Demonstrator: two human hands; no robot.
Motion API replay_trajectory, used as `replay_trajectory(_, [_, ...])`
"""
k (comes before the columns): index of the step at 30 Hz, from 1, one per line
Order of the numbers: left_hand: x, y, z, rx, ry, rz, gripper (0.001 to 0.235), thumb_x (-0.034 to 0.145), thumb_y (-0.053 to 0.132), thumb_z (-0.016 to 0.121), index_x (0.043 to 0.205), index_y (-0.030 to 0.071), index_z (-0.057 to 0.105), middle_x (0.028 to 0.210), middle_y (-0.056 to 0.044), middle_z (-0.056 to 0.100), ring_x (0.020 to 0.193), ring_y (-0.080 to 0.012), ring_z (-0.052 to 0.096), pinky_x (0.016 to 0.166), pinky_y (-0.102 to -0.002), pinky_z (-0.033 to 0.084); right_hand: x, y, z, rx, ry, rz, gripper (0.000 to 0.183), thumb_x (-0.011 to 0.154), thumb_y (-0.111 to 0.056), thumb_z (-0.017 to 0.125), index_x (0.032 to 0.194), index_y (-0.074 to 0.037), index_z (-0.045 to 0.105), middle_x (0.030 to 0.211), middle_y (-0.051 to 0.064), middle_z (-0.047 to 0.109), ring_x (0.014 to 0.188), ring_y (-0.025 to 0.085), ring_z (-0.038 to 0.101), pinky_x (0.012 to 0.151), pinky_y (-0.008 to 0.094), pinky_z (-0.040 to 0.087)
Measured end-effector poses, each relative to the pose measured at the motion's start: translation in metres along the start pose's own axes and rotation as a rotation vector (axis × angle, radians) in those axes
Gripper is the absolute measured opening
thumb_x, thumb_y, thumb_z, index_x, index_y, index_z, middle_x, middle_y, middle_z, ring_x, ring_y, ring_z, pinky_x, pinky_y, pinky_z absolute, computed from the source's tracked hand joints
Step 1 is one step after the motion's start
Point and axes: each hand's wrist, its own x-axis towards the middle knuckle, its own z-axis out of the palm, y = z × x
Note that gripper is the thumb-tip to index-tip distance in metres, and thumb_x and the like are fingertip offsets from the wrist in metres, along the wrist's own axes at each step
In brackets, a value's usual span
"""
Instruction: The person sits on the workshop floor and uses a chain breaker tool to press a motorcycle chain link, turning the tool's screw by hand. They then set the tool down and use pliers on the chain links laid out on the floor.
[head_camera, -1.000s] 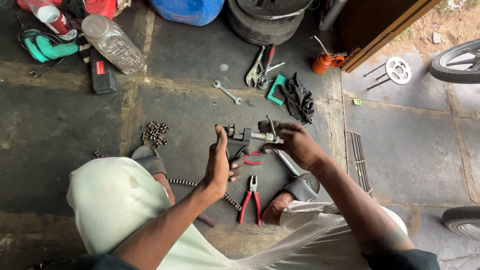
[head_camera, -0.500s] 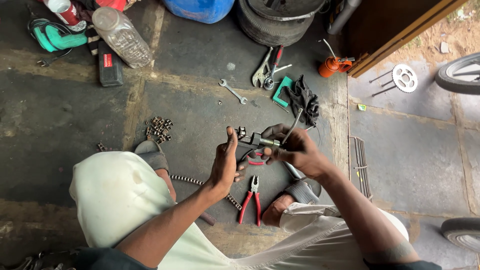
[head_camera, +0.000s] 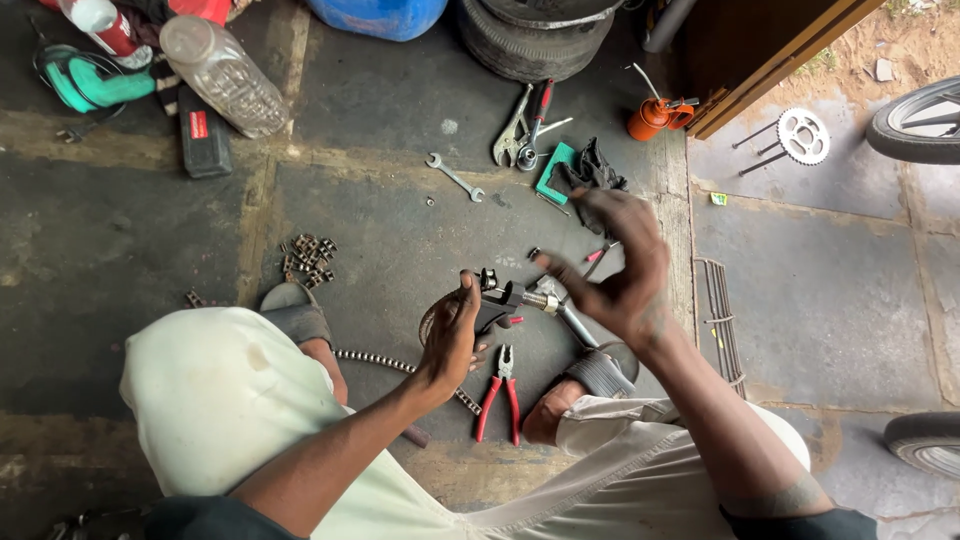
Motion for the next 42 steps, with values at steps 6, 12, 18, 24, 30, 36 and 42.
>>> replay_trajectory(6, [0.023, -0.060, -0.002, 0.097, -0.086, 0.246, 0.073, 0.094, 0.081, 0.033, 0.075, 0.012, 0.049, 0.062, 0.006, 0.042, 0.052, -0.0046, 0.040, 0.041, -0.026, 0.034, -0.007, -0.028, 0.019, -0.164, -0.492, -0.284, 0.057, 0.085, -0.024, 0.082, 0.135, -0.005, 0.064, 0.126, 0.014, 0.069, 0.109, 0.032, 0.068, 0.094, 0.044, 0.054])
replay_trajectory(12, [0.011, -0.047, 0.012, 0.484, -0.011, 0.870, 0.071, 0.106, 0.071, 0.044, 0.103, 0.004, 0.067, 0.083, 0.001, 0.063, 0.079, -0.0178, 0.052, 0.074, -0.039, 0.044, -0.008, 0.003, 0.020, 0.121, -0.733, -0.039, 0.046, 0.082, -0.014, 0.081, 0.124, -0.004, 0.068, 0.117, 0.017, 0.072, 0.104, 0.036, 0.070, 0.086, 0.043, 0.057])
replay_trajectory(18, [-0.010, -0.047, 0.031, 0.379, 0.059, 0.400, 0.058, 0.081, 0.064, 0.069, 0.096, 0.007, 0.068, 0.062, -0.006, 0.060, 0.056, -0.0190, 0.054, 0.053, -0.039, 0.045, 0.000, 0.021, 0.019, 0.023, -0.642, 0.010, 0.022, 0.083, -0.011, 0.079, 0.105, -0.008, 0.076, 0.104, 0.011, 0.076, 0.090, 0.026, 0.075, 0.076, 0.036, 0.061])
replay_trajectory(24, [0.018, -0.122, 0.036, 0.372, -0.028, 0.150, 0.063, 0.089, 0.065, 0.064, 0.080, 0.003, 0.068, 0.064, -0.005, 0.061, 0.055, -0.0201, 0.054, 0.053, -0.040, 0.047, 0.006, 0.028, 0.019, 0.050, -0.575, 0.052, 0.021, 0.077, -0.013, 0.083, 0.096, -0.008, 0.076, 0.095, 0.009, 0.074, 0.083, 0.028, 0.073, 0.071, 0.039, 0.058])
replay_trajectory(30, [0.091, -0.205, 0.049, 0.630, 0.001, -0.382, 0.069, 0.088, 0.067, 0.065, 0.100, -0.001, 0.062, 0.082, -0.012, 0.065, 0.067, -0.0242, 0.063, 0.057, -0.041, 0.054, 0.010, 0.009, 0.027, -0.037, -0.629, 0.046, 0.016, 0.079, -0.009, 0.079, 0.094, -0.009, 0.076, 0.097, 0.008, 0.072, 0.084, 0.030, 0.070, 0.073, 0.041, 0.056])
replay_trajectory(36, [0.170, -0.390, 0.066, 0.868, -0.110, -0.248, 0.073, 0.098, 0.067, 0.064, 0.113, -0.003, 0.059, 0.115, -0.027, 0.062, 0.104, -0.0331, 0.059, 0.085, -0.044, 0.045, 0.005, 0.017, 0.029, 0.046, -0.630, -0.015, 0.021, 0.077, -0.001, 0.077, 0.097, -0.007, 0.076, 0.097, 0.011, 0.070, 0.088, 0.030, 0.069, 0.075, 0.041, 0.056])
replay_trajectory(42, [0.100, -0.242, 0.038, 1.423, 0.036, 0.484, 0.051, 0.091, 0.043, 0.070, 0.122, 0.004, 0.057, 0.117, -0.021, 0.058, 0.110, -0.0353, 0.057, 0.097, -0.051, 0.041, 0.005, 0.019, 0.024, 0.121, -0.603, 0.007, 0.019, 0.078, -0.003, 0.078, 0.096, -0.007, 0.077, 0.093, 0.011, 0.073, 0.085, 0.029, 0.071, 0.075, 0.039, 0.057])
